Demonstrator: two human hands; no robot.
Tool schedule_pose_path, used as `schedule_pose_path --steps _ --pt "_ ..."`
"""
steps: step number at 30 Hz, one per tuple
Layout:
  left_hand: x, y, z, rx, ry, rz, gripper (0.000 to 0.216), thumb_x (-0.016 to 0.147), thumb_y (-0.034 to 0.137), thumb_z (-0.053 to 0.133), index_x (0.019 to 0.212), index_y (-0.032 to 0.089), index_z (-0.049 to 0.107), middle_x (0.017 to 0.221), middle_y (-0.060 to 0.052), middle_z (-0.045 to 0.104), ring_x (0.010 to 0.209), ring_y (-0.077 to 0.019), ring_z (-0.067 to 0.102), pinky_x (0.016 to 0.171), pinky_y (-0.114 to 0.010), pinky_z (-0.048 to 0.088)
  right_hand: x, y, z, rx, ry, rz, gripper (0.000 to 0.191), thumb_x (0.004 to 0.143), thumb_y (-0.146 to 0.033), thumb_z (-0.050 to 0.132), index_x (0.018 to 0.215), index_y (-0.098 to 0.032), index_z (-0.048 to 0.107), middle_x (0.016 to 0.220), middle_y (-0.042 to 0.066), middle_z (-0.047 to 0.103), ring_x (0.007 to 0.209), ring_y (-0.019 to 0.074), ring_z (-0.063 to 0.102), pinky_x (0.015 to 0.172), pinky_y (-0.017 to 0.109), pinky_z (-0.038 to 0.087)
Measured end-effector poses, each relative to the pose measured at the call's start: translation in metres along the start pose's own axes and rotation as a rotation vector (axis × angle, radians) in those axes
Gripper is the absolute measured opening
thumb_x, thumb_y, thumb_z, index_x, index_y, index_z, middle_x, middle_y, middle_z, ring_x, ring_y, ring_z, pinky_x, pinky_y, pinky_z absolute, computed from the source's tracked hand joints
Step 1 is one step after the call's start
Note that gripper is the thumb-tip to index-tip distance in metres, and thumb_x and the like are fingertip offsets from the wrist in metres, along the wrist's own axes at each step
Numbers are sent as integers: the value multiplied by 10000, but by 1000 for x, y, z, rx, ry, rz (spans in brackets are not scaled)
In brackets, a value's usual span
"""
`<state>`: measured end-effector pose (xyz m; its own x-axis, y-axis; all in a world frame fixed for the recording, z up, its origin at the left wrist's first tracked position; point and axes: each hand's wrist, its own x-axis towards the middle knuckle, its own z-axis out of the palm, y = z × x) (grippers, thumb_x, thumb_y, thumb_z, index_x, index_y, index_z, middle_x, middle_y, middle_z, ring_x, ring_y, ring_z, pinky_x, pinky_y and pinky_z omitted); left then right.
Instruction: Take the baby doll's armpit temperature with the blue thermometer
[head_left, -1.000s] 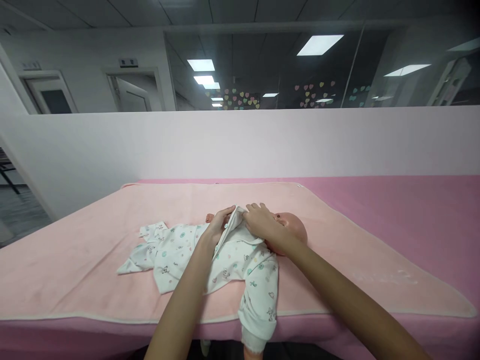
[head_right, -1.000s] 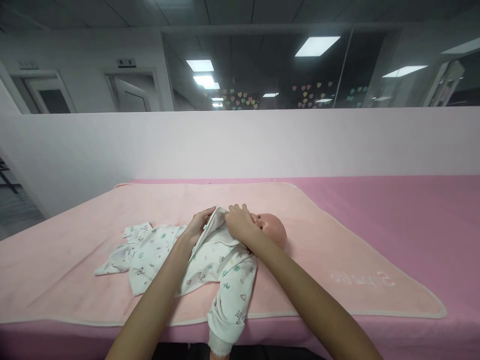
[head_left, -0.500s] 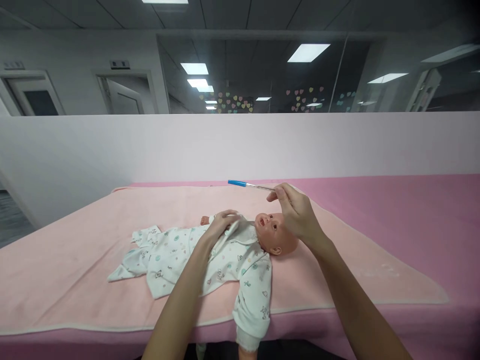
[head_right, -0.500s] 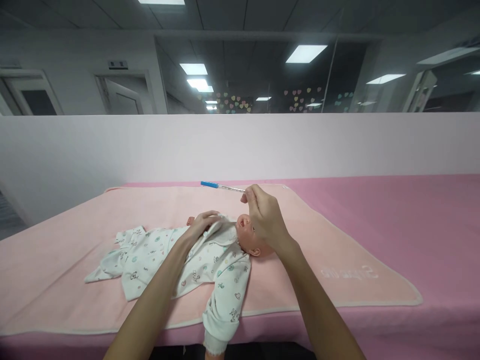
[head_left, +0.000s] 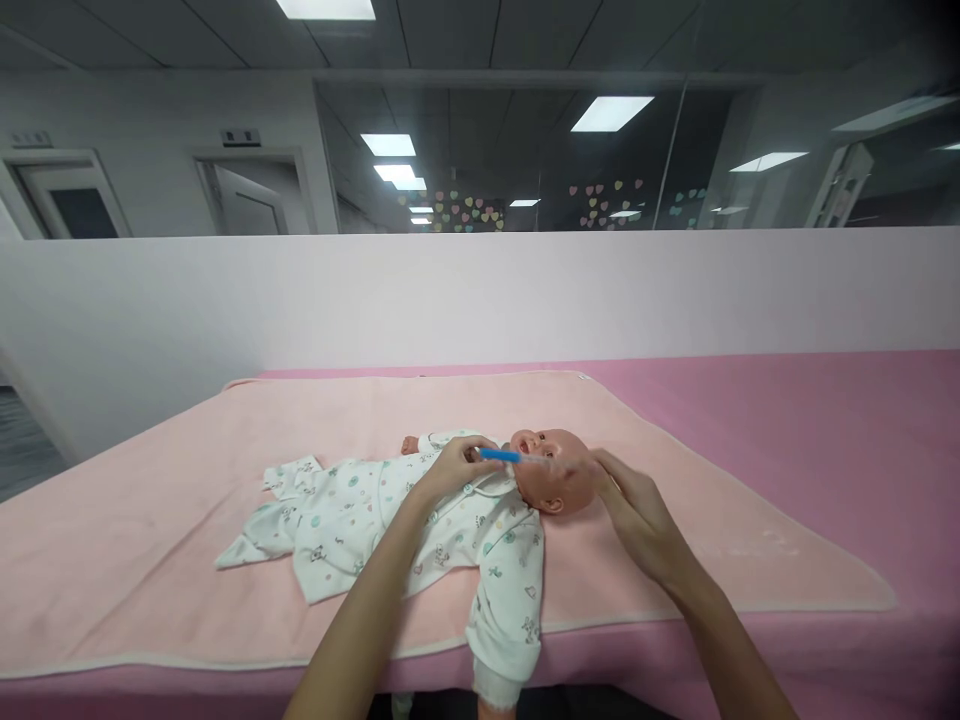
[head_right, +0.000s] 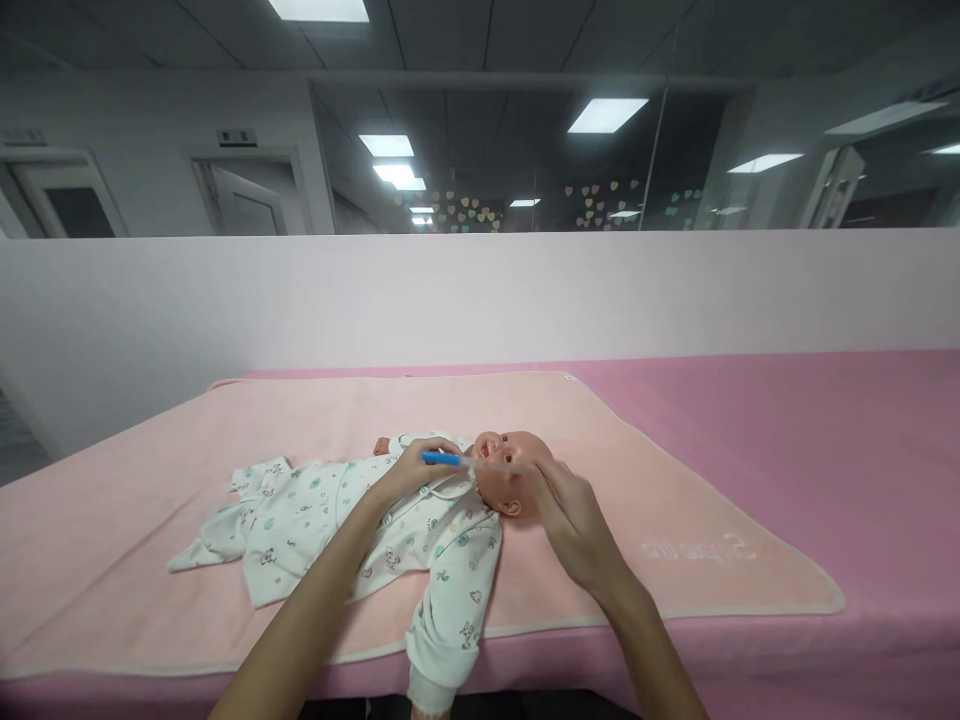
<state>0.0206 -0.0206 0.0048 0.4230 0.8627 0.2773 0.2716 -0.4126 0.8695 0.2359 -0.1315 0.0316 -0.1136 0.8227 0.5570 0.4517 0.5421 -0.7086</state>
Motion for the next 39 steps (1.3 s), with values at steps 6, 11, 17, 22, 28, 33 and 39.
schedule_pose_path --steps 6,11,17,22,28,33,39 --pt "2 1 -2 -69 -18 13 347 635 395 683 852 128 631 646 16 523 504 -53 378 471 -185 273 -80 98 -13 -183 5 202 337 891 -405 323 895 -201 591 955 52 626 931 197 562 842 300 418" --pt "3 0 -3 -96 -26 2 347 616 378 703 836 118 635 529 44 458 472 -54 362 458 -188 247 -90 134 -18 -444 42 120 298 876 -374 363 911 -190 596 949 75 629 921 228 559 843 376 425" --pt "3 -3 -4 -114 -33 -14 360 617 371 704 855 109 638 512 46 438 472 -56 365 451 -186 243 -68 100 31 -602 383 -31 223 867 -294 399 869 -166 583 802 81 640 721 207 592 683 340 469" --pt "3 -4 -4 -121 -39 -23 360 635 345 690 890 97 642 506 42 440 471 -57 366 447 -183 246 -13 48 91 -488 307 -297 246 852 -164 382 1040 -172 542 996 95 617 909 195 593 691 275 490" --pt "5 -6 -6 -157 -26 -17 350 648 283 667 942 95 643 502 44 450 466 -52 356 449 -178 250 33 47 130 -431 346 -306 217 837 -102 354 880 -164 557 818 71 609 795 188 591 682 297 493" --pt "4 -5 -6 -139 -43 -42 335 644 244 650 947 102 656 528 24 495 487 -63 388 458 -181 269 25 56 134 -286 424 -297 215 852 -114 352 917 -169 549 857 64 617 827 171 588 725 291 486" --pt "2 3 -7 -171 -29 -74 289 667 236 603 927 133 676 637 -4 572 540 -77 430 492 -188 310 23 53 133 -206 423 -235 202 845 -127 362 875 -178 555 818 52 618 761 161 591 688 289 484"
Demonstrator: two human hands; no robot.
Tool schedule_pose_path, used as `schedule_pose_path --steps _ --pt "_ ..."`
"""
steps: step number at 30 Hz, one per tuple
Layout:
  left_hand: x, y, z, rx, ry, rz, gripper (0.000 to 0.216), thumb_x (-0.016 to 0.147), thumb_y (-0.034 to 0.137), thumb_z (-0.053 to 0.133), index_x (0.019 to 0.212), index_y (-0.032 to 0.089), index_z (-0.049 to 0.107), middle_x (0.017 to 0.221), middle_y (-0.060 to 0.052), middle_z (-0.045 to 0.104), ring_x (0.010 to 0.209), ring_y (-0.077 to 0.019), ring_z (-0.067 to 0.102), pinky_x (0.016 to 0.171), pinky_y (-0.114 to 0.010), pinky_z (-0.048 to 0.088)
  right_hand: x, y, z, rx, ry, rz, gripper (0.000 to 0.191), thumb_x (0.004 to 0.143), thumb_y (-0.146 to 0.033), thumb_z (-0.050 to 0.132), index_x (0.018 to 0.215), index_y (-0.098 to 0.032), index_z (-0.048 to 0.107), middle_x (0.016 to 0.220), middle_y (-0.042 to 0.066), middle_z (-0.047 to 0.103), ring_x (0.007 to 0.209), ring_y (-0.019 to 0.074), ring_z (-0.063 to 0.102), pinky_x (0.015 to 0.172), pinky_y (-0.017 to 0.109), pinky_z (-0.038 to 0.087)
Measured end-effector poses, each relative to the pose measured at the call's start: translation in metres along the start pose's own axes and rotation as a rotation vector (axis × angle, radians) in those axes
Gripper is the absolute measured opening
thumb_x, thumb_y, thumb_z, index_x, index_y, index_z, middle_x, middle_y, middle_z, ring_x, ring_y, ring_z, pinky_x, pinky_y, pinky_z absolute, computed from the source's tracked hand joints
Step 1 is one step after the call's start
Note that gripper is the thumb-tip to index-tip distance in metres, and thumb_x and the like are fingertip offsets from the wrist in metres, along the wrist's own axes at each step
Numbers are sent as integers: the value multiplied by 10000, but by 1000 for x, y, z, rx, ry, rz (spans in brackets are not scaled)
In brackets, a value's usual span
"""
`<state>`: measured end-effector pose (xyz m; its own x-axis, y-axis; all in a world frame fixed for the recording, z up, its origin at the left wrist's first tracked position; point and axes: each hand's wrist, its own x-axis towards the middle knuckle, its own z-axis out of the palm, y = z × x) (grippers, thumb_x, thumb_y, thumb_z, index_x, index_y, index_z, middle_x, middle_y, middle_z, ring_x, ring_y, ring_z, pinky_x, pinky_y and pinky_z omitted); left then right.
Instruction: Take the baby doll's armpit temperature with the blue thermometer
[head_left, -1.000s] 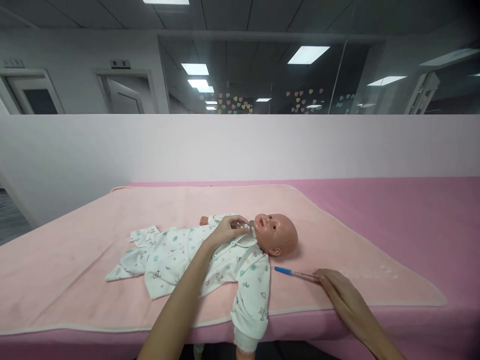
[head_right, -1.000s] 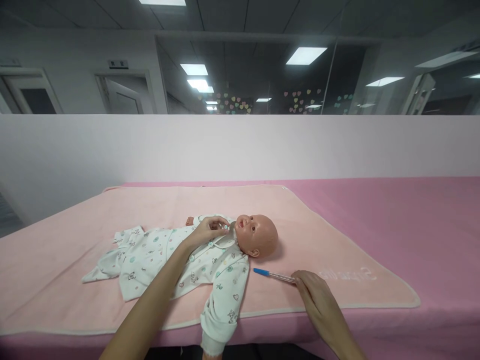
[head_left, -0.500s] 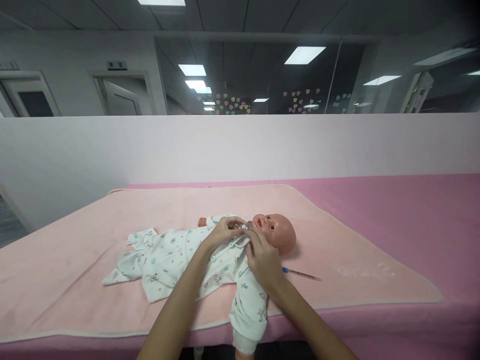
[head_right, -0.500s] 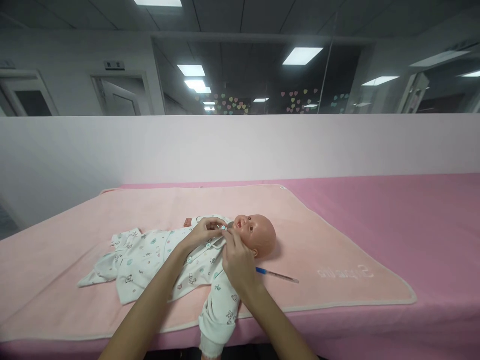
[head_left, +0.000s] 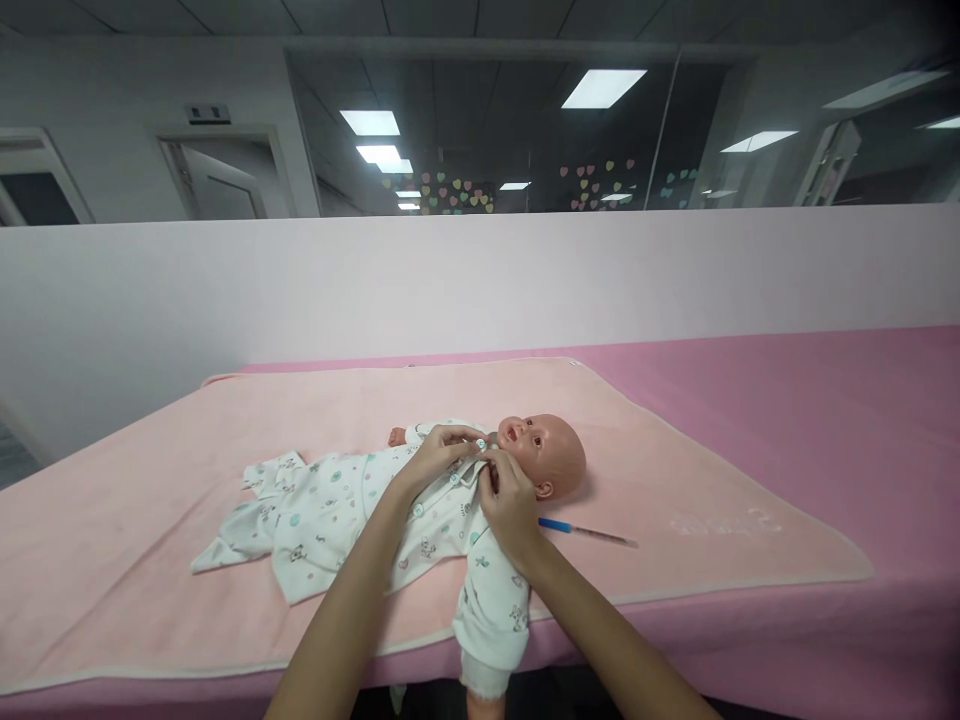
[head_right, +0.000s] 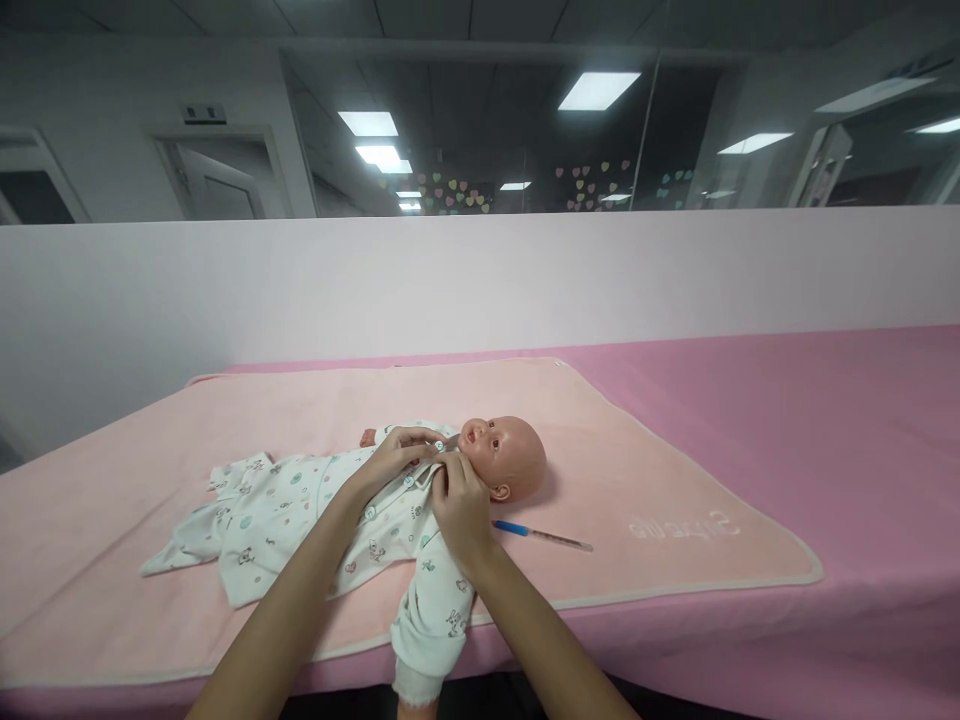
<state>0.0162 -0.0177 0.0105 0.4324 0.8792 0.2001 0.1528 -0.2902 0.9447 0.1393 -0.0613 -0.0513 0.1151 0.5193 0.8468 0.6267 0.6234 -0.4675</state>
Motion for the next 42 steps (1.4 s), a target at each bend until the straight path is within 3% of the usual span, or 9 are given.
schedule_pose_path --steps 6,17,24,31,38,42 --pt "-1 2 0 9 -75 -22 251 657 249 629 854 108 693 575 -3 550 513 -71 398 477 -194 284 2 -1 1 93 112 21 189 856 -138 385 905 -186 561 851 61 616 809 164 589 711 301 499" --pt "-4 6 -3 -32 -83 -79 258 618 247 684 829 98 670 561 -7 562 471 -52 391 441 -177 275 0 1 2 65 102 -54 218 857 -128 398 988 -181 564 943 75 620 920 170 584 789 320 503" --pt "-3 2 -5 -76 -73 -73 277 617 270 703 831 98 663 526 6 536 465 -52 386 464 -185 304 -1 3 2 61 72 -16 214 859 -154 399 994 -181 564 916 68 635 850 171 607 752 317 509" --pt "-8 10 -7 64 -205 3 414 596 290 720 977 148 643 760 -24 594 559 -68 454 527 -189 378 -2 4 2 78 47 38 210 839 -173 414 1001 -185 547 838 65 633 750 174 614 637 299 520" --pt "-3 -1 -8 56 -110 -13 310 657 246 669 931 104 647 685 -39 606 642 -113 544 593 -207 416 -2 3 3 131 54 90 185 844 -208 431 1012 -181 504 845 59 630 588 132 584 549 259 506" --pt "-2 -5 -8 79 -17 9 286 656 256 665 896 100 652 666 -42 620 630 -123 558 576 -211 415 -2 2 2 132 31 98 189 853 -208 411 1019 -184 498 832 58 629 605 138 588 564 264 505"
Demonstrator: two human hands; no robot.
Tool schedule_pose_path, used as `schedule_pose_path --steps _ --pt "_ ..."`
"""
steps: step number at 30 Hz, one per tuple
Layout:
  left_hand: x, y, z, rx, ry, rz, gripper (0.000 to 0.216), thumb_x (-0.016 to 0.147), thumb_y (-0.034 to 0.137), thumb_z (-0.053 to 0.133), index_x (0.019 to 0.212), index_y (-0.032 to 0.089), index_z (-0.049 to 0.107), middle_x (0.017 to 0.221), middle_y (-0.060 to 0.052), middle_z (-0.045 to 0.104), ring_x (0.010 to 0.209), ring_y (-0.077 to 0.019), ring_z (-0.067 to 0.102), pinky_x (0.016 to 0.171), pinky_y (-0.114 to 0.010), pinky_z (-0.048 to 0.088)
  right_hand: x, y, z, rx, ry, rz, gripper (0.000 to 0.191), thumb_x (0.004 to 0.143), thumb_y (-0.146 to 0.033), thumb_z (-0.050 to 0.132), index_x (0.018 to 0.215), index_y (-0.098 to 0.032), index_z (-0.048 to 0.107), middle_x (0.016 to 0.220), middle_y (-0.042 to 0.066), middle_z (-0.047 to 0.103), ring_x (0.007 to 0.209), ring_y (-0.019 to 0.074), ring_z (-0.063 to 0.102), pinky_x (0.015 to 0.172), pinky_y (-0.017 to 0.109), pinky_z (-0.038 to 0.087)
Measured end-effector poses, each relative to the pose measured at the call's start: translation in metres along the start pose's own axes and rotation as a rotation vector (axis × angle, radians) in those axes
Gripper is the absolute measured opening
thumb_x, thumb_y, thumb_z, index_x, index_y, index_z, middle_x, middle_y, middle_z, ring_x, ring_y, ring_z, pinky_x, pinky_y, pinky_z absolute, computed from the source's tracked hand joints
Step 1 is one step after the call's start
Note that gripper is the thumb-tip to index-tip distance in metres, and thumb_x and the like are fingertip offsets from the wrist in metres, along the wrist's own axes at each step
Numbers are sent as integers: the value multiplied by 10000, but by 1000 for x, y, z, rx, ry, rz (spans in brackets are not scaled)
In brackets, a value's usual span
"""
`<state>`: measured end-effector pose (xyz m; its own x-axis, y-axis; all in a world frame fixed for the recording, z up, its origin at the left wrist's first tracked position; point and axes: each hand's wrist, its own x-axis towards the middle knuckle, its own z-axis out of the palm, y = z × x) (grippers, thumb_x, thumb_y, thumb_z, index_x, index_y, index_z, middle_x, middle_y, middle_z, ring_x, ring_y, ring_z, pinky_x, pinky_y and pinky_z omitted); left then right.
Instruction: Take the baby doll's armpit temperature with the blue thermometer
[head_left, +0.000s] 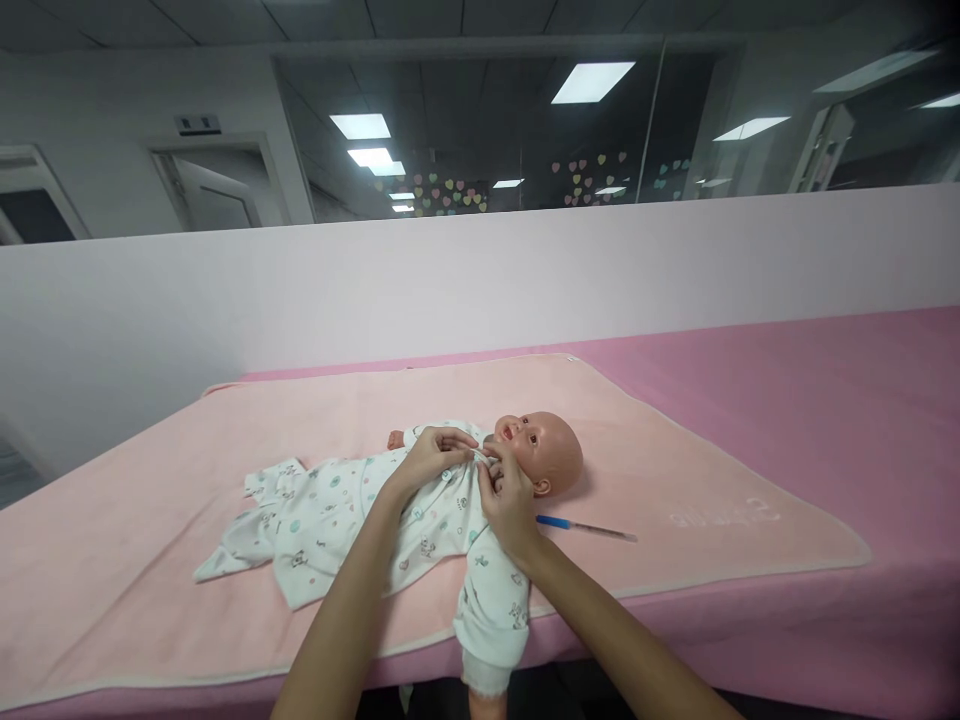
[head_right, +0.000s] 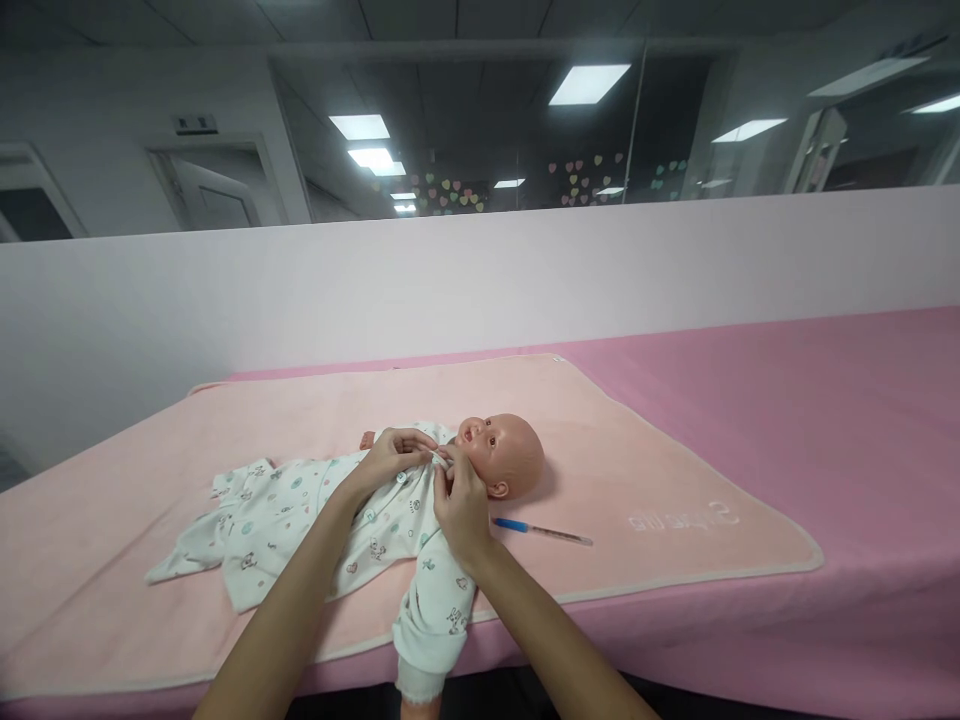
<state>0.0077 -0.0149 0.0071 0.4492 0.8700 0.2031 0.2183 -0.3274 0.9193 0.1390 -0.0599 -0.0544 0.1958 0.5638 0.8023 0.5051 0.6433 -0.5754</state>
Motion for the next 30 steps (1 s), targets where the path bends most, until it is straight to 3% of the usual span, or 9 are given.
schedule_pose_path --steps 8,20,26,30 --pt "-2 3 -1 -36 39 -18 264 625 274 694 835 119 653 696 -47 641 684 -142 583 619 -225 433 -2 0 0 -57 -5 -80 192 869 -178 372 989 -190 521 852 60 640 707 153 610 643 282 509" --pt "-4 8 -1 -79 -79 -11 236 675 239 654 887 135 664 717 -24 622 683 -116 546 623 -210 386 -4 2 1 5 11 -57 96 867 -185 408 915 -185 491 823 47 615 727 144 602 641 255 493" --pt "-8 13 -3 -119 -209 -34 247 721 256 627 944 152 651 754 -28 624 751 -132 559 696 -227 402 -3 0 1 25 4 -36 60 865 -221 444 819 -185 458 694 6 563 556 107 542 527 218 451" --pt "-7 10 -3 -114 -213 -16 261 719 279 637 946 151 647 781 -40 633 783 -147 567 733 -246 409 -3 0 2 33 3 -20 56 874 -227 432 864 -185 467 747 23 579 600 118 553 548 231 454"
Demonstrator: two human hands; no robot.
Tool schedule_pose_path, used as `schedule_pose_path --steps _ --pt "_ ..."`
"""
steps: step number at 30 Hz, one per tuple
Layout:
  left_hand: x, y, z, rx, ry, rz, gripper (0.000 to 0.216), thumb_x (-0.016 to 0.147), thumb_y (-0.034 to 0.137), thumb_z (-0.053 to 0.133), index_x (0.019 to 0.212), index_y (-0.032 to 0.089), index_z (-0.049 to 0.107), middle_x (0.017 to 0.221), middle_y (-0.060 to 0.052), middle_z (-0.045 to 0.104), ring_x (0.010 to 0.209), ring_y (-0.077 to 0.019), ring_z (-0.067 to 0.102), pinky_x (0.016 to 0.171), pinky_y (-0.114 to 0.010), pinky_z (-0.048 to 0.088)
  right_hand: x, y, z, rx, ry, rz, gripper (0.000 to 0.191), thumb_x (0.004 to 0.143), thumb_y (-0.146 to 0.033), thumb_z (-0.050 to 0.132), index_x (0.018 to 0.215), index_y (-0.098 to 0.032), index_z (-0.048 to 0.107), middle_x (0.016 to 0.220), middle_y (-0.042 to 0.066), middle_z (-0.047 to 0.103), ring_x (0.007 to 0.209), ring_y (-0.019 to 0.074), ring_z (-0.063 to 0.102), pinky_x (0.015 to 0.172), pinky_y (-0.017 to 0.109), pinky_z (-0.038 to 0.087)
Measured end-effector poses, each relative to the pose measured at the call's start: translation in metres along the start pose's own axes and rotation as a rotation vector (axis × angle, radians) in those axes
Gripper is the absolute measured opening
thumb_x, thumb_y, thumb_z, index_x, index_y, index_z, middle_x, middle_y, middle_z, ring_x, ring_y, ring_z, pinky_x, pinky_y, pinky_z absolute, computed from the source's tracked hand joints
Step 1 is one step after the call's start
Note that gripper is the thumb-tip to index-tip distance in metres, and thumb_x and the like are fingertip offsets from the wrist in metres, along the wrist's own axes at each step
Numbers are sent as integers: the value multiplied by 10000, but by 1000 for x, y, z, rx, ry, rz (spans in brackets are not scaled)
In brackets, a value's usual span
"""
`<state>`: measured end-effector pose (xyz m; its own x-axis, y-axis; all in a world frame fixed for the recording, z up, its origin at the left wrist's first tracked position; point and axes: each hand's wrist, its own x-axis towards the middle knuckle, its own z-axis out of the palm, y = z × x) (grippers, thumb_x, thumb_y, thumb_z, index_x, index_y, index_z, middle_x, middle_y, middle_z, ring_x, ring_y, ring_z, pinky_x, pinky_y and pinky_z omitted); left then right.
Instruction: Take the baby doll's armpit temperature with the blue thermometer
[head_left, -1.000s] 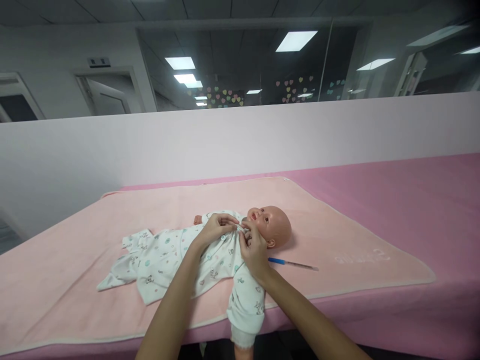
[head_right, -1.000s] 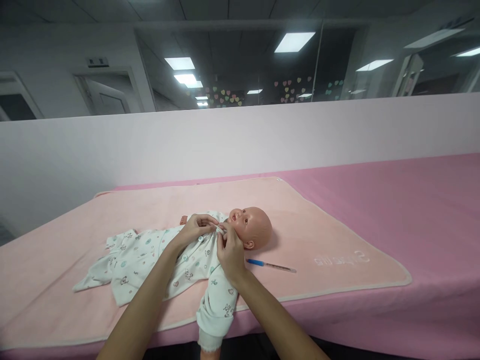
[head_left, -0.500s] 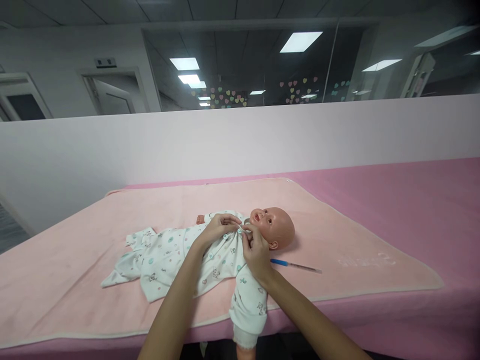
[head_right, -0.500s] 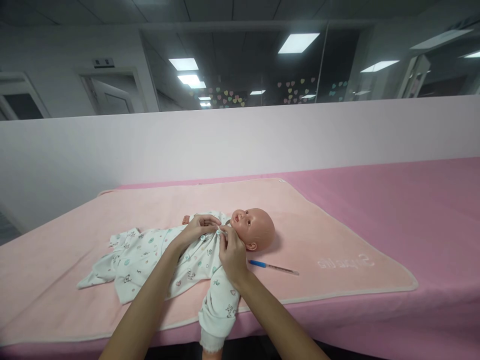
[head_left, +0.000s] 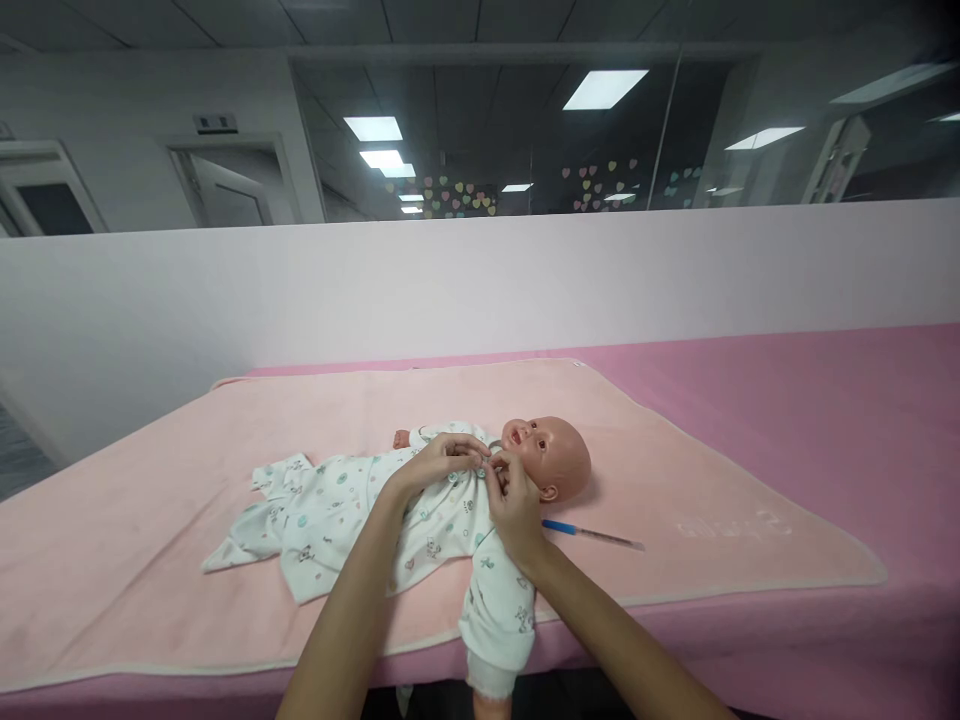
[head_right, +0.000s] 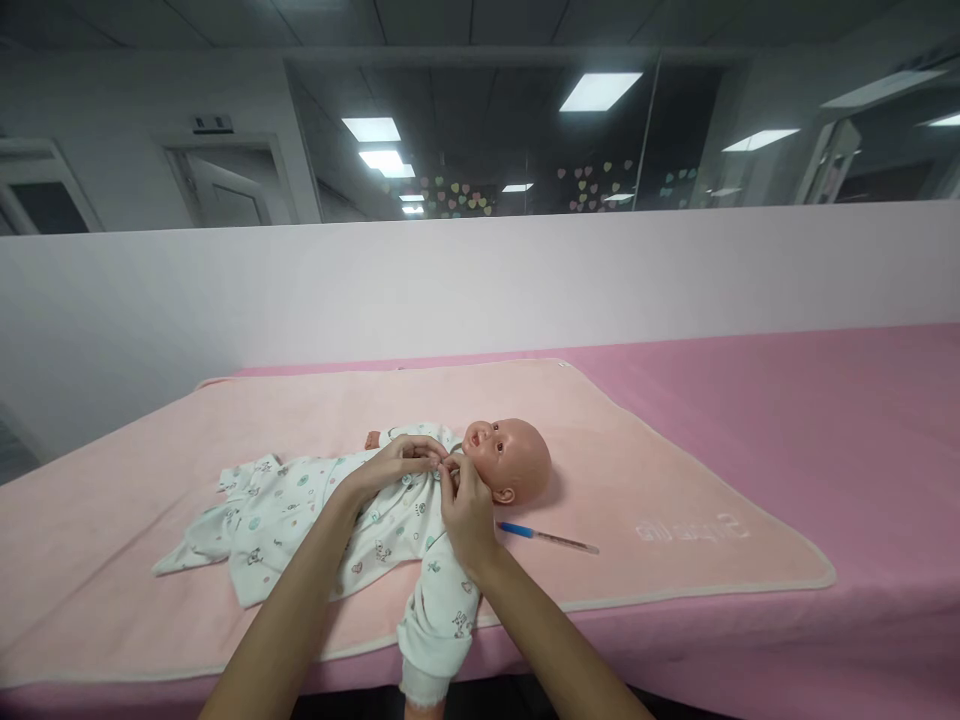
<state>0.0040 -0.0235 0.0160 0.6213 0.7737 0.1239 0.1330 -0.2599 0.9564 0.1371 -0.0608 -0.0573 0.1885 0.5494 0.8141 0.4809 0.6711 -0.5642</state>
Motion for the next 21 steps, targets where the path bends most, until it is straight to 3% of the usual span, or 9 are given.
schedule_pose_path --steps 12,16,21 --pt "-2 3 1 -57 44 -44 232 693 237 638 911 158 648 751 -8 599 727 -119 523 658 -219 363 2 -5 -4 -43 -63 -49 170 867 -166 380 921 -185 541 862 60 591 801 160 564 699 279 467" --pt "-1 2 0 -90 71 -66 241 685 254 638 904 153 642 750 -12 605 720 -127 529 655 -227 365 1 -5 -5 -80 -100 -77 196 839 -171 435 1006 -180 539 919 66 599 823 164 581 673 266 480" --pt "0 2 -1 -120 112 -102 228 665 278 662 848 147 627 699 5 578 640 -99 503 584 -205 345 1 -3 -3 -102 -68 -66 180 871 -203 417 987 -185 554 925 69 619 858 169 588 735 286 487"
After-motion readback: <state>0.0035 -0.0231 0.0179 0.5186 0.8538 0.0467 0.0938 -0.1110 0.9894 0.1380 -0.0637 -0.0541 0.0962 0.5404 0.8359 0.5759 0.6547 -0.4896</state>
